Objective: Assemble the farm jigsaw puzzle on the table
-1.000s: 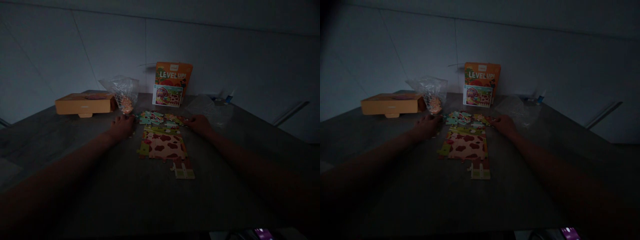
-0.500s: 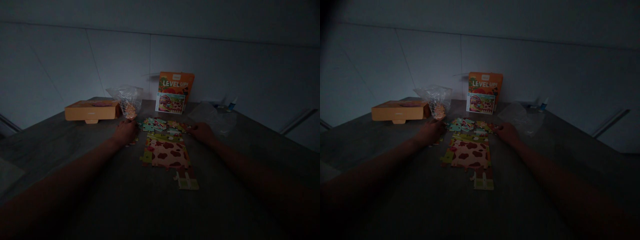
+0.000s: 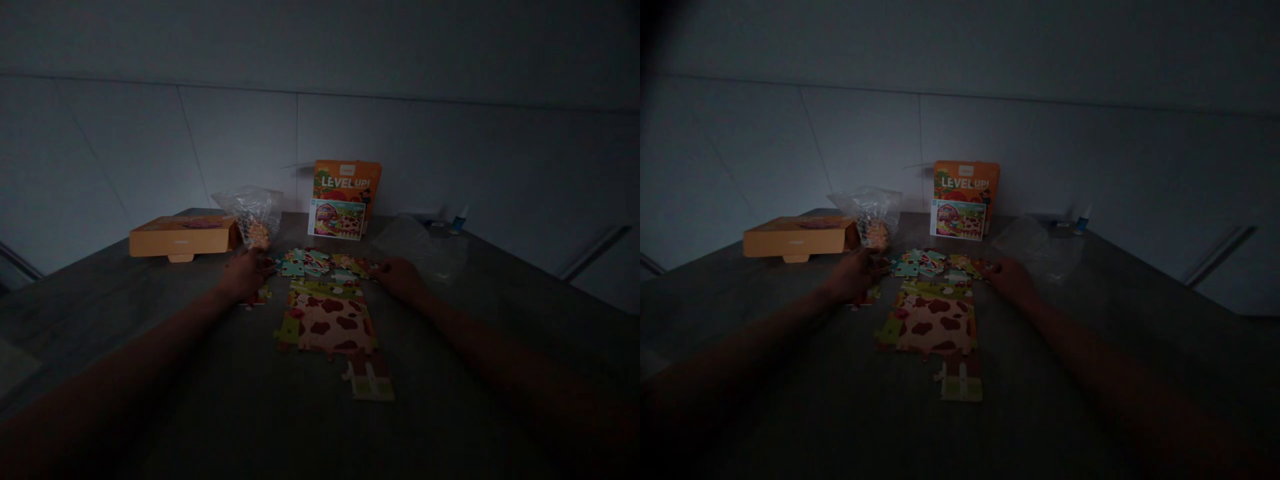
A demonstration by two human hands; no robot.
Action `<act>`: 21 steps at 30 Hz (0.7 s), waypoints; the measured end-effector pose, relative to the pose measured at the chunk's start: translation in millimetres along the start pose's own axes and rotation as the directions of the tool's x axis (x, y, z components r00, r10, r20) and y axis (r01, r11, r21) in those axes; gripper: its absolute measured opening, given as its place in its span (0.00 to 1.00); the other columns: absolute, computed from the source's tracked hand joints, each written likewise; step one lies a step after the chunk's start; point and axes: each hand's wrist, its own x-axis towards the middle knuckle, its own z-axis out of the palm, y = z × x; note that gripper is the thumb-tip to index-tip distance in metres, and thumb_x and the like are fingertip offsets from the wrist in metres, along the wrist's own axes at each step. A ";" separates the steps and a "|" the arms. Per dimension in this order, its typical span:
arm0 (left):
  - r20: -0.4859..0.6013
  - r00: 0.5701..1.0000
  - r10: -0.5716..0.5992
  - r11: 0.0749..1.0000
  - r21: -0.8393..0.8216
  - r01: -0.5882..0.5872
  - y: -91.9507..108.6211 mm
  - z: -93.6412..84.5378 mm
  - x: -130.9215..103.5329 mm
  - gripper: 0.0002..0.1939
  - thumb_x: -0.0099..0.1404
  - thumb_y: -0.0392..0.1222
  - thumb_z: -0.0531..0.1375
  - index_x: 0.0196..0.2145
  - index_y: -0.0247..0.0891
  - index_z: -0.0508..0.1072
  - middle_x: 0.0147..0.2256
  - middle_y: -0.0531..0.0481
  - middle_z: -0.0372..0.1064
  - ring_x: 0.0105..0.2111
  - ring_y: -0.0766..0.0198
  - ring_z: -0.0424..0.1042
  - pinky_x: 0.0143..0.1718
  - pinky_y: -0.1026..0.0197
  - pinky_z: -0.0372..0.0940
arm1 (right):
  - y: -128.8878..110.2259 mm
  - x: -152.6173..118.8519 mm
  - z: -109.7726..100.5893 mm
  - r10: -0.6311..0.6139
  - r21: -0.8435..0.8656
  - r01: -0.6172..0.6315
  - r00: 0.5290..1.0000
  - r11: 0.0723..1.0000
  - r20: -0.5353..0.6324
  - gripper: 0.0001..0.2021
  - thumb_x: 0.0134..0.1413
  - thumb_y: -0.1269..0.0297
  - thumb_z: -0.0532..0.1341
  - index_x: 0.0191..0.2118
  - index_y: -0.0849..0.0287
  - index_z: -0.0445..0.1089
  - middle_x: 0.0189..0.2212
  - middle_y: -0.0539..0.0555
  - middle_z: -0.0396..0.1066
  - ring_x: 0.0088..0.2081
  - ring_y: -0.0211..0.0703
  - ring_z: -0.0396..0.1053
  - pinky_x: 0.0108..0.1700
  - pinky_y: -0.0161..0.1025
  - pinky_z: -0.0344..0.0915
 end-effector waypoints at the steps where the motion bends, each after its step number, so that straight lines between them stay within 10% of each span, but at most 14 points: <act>1: -0.029 0.999 0.012 1.000 -0.001 -0.012 1.4 -1.1 -0.5 0.27 0.61 0.44 0.64 0.56 0.33 0.66 0.53 0.34 0.66 0.51 0.45 0.70 0.50 0.49 0.66 | 0.6 0.3 0.1 -0.005 -0.003 0.005 1.000 1.000 -0.008 0.15 0.52 0.55 0.63 0.23 0.60 0.70 0.25 0.54 0.72 0.28 0.42 0.67 0.28 0.36 0.52; 6: -0.179 0.979 0.102 0.968 -0.207 -0.139 18.4 -9.3 -6.2 0.22 0.59 0.35 0.61 0.53 0.35 0.69 0.44 0.42 0.71 0.44 0.54 0.74 0.46 0.56 0.69 | -8.0 -6.4 -7.7 -0.060 0.071 0.073 0.985 0.995 -0.163 0.14 0.51 0.56 0.64 0.22 0.60 0.67 0.23 0.53 0.70 0.26 0.41 0.66 0.28 0.36 0.54; 10: -0.126 0.982 0.142 0.770 -0.610 -0.189 47.6 -12.3 -24.4 0.18 0.58 0.38 0.63 0.47 0.37 0.70 0.34 0.51 0.73 0.35 0.61 0.75 0.37 0.61 0.70 | -36.9 -36.3 -16.0 -0.250 0.253 0.336 0.915 0.907 -0.318 0.15 0.56 0.54 0.59 0.26 0.60 0.68 0.21 0.51 0.70 0.23 0.37 0.65 0.27 0.35 0.56; 14: 0.030 0.937 0.348 0.624 -0.754 -0.208 75.3 -10.2 -49.9 0.13 0.58 0.41 0.64 0.41 0.37 0.72 0.31 0.51 0.75 0.33 0.62 0.76 0.35 0.61 0.70 | -66.0 -72.8 -13.9 -0.455 0.506 0.401 0.890 0.764 -0.018 0.14 0.58 0.54 0.59 0.41 0.60 0.72 0.22 0.49 0.71 0.20 0.35 0.63 0.23 0.32 0.55; 21: 0.050 0.916 0.398 0.655 -0.715 -0.246 78.3 -5.2 -56.7 0.10 0.61 0.44 0.62 0.39 0.38 0.73 0.34 0.49 0.77 0.36 0.60 0.76 0.37 0.60 0.70 | -75.1 -82.3 -7.1 -0.505 0.543 0.363 0.852 0.757 0.135 0.14 0.59 0.61 0.56 0.27 0.61 0.73 0.21 0.49 0.69 0.23 0.34 0.63 0.26 0.32 0.55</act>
